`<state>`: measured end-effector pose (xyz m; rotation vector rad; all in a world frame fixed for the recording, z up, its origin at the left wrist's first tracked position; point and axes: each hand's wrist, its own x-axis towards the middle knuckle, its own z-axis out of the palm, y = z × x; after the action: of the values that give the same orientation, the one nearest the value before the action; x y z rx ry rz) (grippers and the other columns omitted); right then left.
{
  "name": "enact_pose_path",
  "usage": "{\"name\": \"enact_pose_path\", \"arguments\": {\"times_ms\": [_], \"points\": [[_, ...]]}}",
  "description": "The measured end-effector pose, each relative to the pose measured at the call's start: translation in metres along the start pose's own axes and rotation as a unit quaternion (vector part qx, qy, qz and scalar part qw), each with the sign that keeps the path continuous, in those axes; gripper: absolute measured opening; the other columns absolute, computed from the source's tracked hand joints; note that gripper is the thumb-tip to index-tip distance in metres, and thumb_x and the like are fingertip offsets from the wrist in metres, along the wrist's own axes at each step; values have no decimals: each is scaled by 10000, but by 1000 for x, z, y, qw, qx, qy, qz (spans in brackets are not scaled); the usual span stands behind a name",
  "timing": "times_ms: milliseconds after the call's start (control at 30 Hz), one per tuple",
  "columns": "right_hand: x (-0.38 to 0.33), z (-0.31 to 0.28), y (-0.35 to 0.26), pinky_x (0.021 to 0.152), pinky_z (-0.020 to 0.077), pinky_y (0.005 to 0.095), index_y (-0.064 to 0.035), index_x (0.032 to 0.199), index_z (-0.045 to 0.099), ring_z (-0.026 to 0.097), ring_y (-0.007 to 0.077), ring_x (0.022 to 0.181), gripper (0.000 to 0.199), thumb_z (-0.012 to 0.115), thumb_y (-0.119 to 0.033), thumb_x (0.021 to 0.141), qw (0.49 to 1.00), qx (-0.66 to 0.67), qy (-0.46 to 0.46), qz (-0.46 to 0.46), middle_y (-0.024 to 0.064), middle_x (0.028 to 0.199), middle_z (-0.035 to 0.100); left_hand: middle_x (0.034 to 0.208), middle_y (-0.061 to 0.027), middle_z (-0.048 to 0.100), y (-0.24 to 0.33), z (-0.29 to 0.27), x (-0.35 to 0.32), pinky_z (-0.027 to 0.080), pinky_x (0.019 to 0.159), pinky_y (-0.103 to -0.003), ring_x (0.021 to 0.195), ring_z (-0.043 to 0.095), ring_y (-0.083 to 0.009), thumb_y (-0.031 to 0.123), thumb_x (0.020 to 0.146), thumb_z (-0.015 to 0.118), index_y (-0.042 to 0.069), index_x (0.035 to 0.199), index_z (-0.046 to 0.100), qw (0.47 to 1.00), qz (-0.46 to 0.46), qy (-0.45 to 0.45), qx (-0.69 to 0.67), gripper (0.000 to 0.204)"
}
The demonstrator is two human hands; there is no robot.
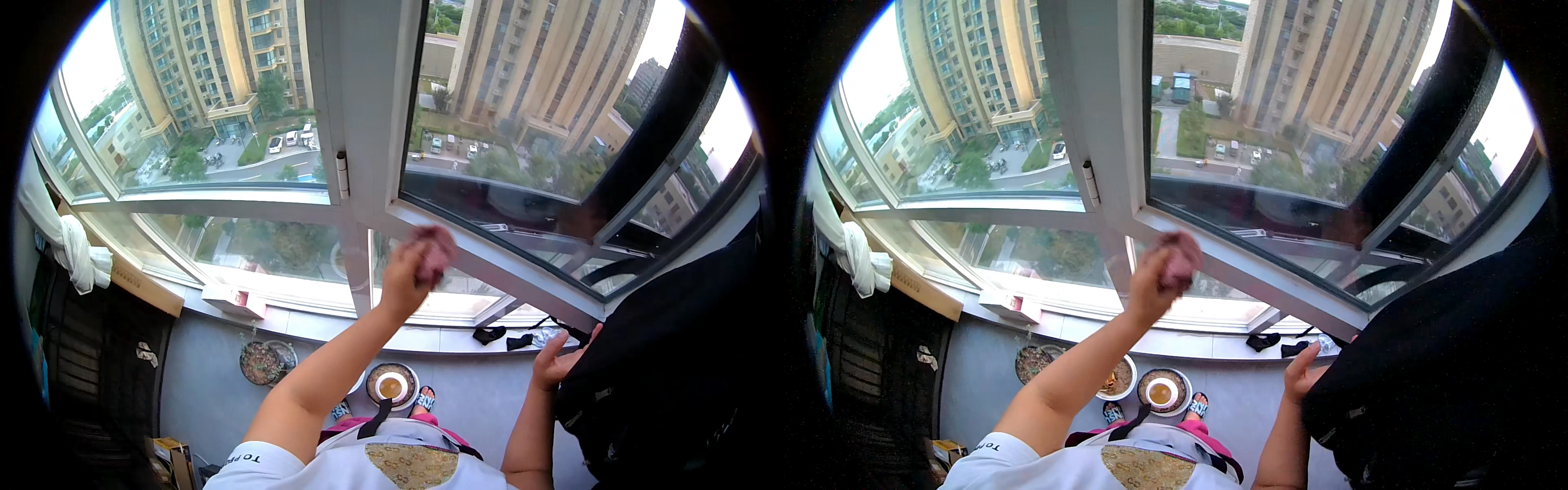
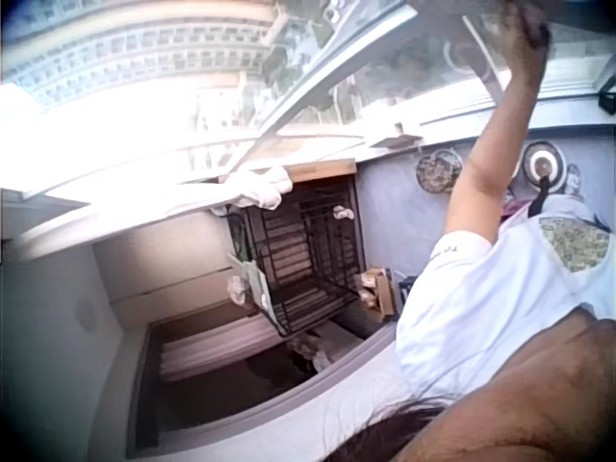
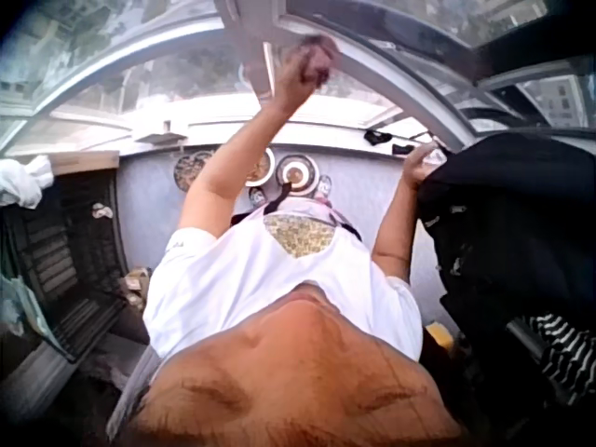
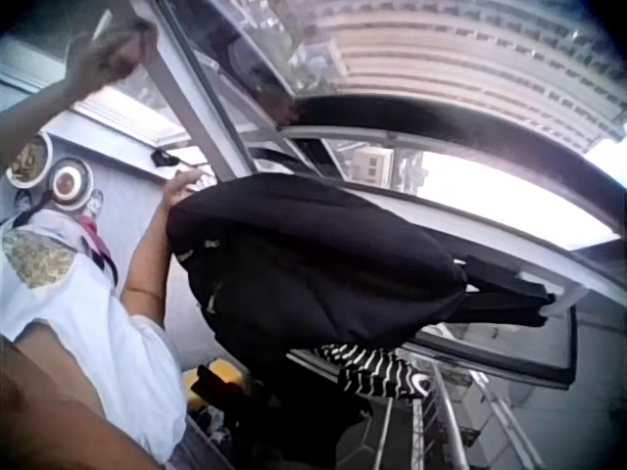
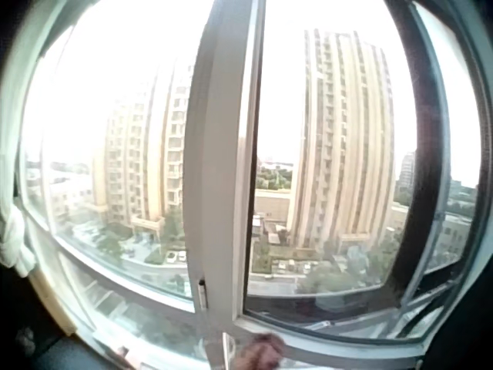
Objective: The person wipes a glass window pane and its frame using a cloth. They move the cloth across the glass and the white metallic frame, occasionally moving a black bag aside to access all areas of the window structure.
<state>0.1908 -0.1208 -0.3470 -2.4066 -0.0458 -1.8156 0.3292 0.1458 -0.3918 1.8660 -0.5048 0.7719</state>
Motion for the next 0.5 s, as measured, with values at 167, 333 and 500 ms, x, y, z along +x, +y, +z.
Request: {"name": "enact_pose_path", "arguments": {"times_ms": [167,333,500], "points": [[-10,-7,24,1086,347,486,4,1494,13,461,409,1242,845,515,92,821,994,90,49,-35,334,1411,321,1126,-194,582,26,-13,16,480,900,-443,1070,568,-400,110,658,796,101,1243,584,997,70,-8,-35,622],[-9,-10,20,1074,360,500,-58,1503,-34,472,414,1208,902,501,116,798,993,97,62,-40,345,1399,300,1055,-176,610,11,2,42,501,824,-454,999,584,-405,119,697,766,69,1199,562,995,-8,75,64,544],[-12,-7,8,1051,386,485,0,1475,71,479,379,1213,786,507,64,825,992,127,8,23,296,1403,338,1121,-162,587,57,42,1,524,759,-468,945,609,-405,154,678,781,130,1257,538,986,16,-166,19,629]]}}
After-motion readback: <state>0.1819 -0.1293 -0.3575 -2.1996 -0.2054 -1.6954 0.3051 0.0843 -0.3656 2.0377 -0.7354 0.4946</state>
